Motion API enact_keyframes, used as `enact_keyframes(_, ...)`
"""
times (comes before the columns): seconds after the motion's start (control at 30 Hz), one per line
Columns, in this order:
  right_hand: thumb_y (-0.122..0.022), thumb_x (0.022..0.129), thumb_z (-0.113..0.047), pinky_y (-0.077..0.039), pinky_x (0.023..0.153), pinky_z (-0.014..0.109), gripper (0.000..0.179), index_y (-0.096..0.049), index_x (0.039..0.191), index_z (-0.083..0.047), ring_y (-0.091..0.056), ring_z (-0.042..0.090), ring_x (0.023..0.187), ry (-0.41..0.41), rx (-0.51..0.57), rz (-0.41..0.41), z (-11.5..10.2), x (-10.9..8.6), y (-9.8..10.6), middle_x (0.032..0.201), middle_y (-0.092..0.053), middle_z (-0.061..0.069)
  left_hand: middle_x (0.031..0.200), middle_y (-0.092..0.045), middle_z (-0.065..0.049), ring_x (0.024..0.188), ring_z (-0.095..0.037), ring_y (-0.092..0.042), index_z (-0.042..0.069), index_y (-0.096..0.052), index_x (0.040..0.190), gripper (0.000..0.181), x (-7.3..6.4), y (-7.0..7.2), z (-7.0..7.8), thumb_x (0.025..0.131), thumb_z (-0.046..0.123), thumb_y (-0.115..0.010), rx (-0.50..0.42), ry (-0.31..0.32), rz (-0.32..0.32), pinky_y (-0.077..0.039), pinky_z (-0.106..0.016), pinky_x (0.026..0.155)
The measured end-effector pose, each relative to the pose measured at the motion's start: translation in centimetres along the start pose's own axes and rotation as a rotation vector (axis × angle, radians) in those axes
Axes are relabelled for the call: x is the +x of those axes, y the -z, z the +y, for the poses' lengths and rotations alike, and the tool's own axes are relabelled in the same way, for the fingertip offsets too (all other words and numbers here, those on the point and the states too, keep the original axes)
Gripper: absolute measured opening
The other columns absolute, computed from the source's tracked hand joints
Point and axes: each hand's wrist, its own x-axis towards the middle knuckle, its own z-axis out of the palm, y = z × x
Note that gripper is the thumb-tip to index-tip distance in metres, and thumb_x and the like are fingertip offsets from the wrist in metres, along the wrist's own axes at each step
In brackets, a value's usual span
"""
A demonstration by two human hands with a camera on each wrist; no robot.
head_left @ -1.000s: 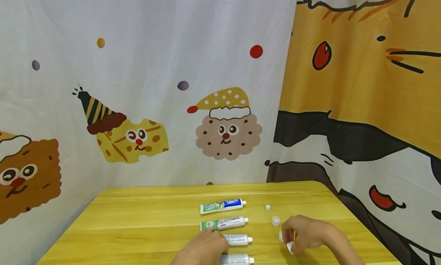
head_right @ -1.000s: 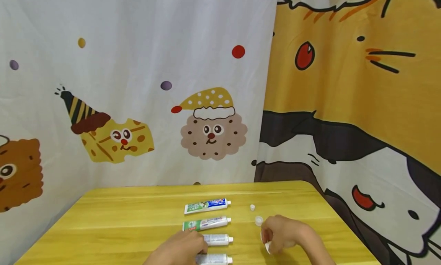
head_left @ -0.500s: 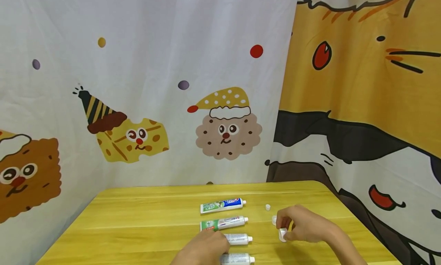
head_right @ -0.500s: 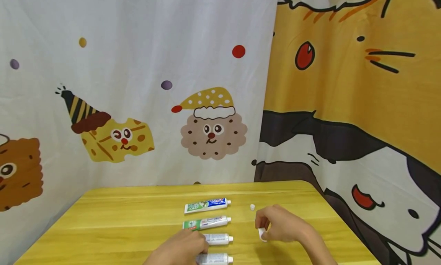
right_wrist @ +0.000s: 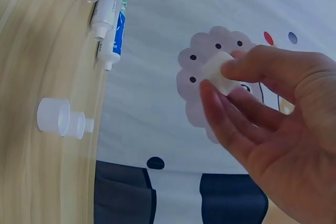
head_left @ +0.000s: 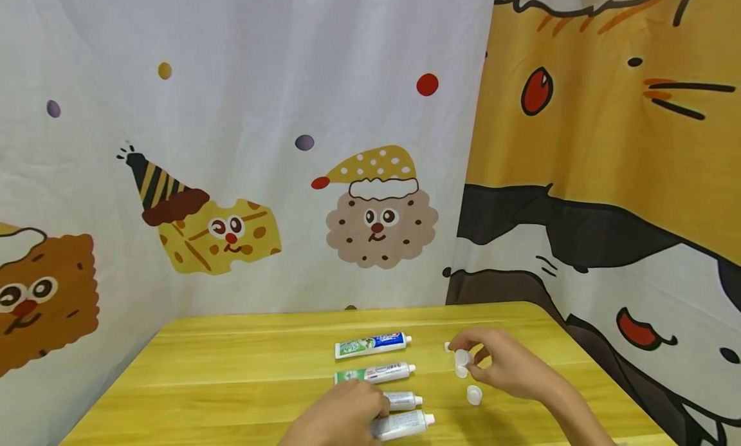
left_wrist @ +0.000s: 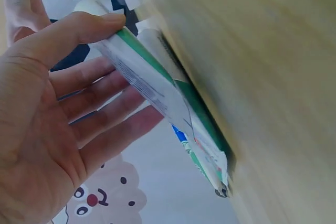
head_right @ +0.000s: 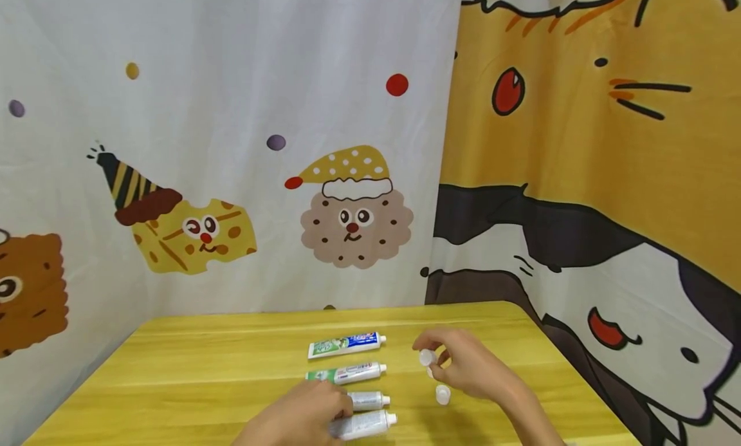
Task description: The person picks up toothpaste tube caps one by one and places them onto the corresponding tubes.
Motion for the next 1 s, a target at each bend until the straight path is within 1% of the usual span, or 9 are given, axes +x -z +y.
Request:
enact_keyframes(0.13,-0.073,0.085,0.004,-0.06,0.079,0.024,0.038,-0.073,0.114,-0.02,-0.067,0.007,0.098,0.037,-0.011,0.072,-0.4,0.0,0.0,0.115,-0.074,-0.003,0.077,-0.058,0.023,0.065,0.0,-0.047,0.028,-0.074,0.087,0.013,-0.1,0.6,-0.1,0.081,0.033,-0.084,-0.038,-0.007,0.015,-0.043,-0.02,0.066)
enact_keyframes(0.23,-0.075,0.086,0.001,-0.06,0.079,0.023,0.033,-0.074,0.114,-0.017,-0.069,0.007,0.096,0.059,0.007,0.097,-0.6,0.0,-0.1,0.114,-0.074,0.001,0.08,-0.058,0.023,0.068,0.001,-0.046,0.027,-0.073,0.088,0.013,-0.2,1.0,-0.2,0.081,0.032,-0.083,-0.025,-0.031,0.059,-0.042,-0.019,0.066)
enact_keyframes(0.37,-0.077,0.091,-0.011,-0.06,0.079,0.024,0.023,-0.075,0.112,-0.018,-0.07,0.004,0.092,0.069,0.018,0.125,-0.9,0.1,-0.3,0.111,-0.074,0.001,0.085,-0.061,0.022,0.069,0.002,-0.046,0.025,-0.074,0.09,0.015,-0.2,1.2,-0.3,0.081,0.032,-0.082,-0.022,-0.066,0.118,-0.042,-0.017,0.065)
enact_keyframes(0.5,-0.079,0.092,-0.024,-0.06,0.074,0.025,0.018,-0.075,0.109,-0.021,-0.068,0.001,0.089,0.068,0.023,0.146,-1.2,0.2,-0.6,0.106,-0.075,-0.005,0.083,-0.061,0.021,0.065,0.003,-0.045,0.023,-0.074,0.093,0.016,0.0,1.4,-0.6,0.081,0.03,-0.083,-0.085,-0.068,0.13,-0.042,-0.016,0.06)
enact_keyframes(0.6,-0.079,0.092,-0.028,-0.058,0.069,0.024,0.016,-0.076,0.106,-0.021,-0.066,0.0,0.084,0.052,0.037,0.145,-1.5,0.3,-0.9,0.101,-0.076,-0.008,0.079,-0.059,0.022,0.063,0.004,-0.044,0.023,-0.072,0.093,0.016,0.1,1.4,-0.7,0.082,0.028,-0.083,-0.13,-0.064,0.139,-0.041,-0.015,0.057)
enact_keyframes(0.7,-0.079,0.092,-0.027,-0.057,0.067,0.024,0.016,-0.075,0.105,-0.019,-0.066,0.001,0.078,0.039,0.091,0.133,-1.8,0.3,-1.1,0.097,-0.075,-0.007,0.079,-0.058,0.022,0.062,0.005,-0.044,0.023,-0.07,0.093,0.018,0.1,1.3,-0.8,0.082,0.027,-0.083,-0.156,-0.067,0.156,-0.041,-0.014,0.056)
enact_keyframes(0.77,-0.079,0.092,-0.026,-0.059,0.069,0.025,0.017,-0.074,0.106,-0.018,-0.067,0.003,0.078,0.041,0.148,0.12,-2.0,0.4,-1.3,0.096,-0.075,-0.005,0.08,-0.057,0.022,0.063,0.005,-0.044,0.022,-0.069,0.094,0.019,0.1,1.3,-0.8,0.082,0.028,-0.082,-0.166,-0.067,0.166,-0.041,-0.014,0.056)
enact_keyframes(0.87,-0.079,0.091,-0.024,-0.061,0.075,0.026,0.019,-0.073,0.108,-0.016,-0.071,0.006,0.081,0.068,0.23,0.095,-2.2,0.5,-1.6,0.099,-0.075,0.0,0.081,-0.058,0.021,0.063,0.005,-0.045,0.022,-0.069,0.095,0.021,0.0,1.3,-0.8,0.081,0.028,-0.083,-0.169,-0.065,0.184,-0.041,-0.014,0.057)
enact_keyframes(1.0,-0.079,0.091,-0.021,-0.062,0.08,0.028,0.021,-0.071,0.109,-0.016,-0.074,0.01,0.087,0.125,0.286,0.071,-2.4,0.7,-1.9,0.105,-0.075,0.004,0.08,-0.058,0.021,0.063,0.006,-0.046,0.022,-0.068,0.094,0.022,0.0,1.4,-0.7,0.08,0.029,-0.083,-0.148,-0.061,0.205,-0.04,-0.013,0.056)
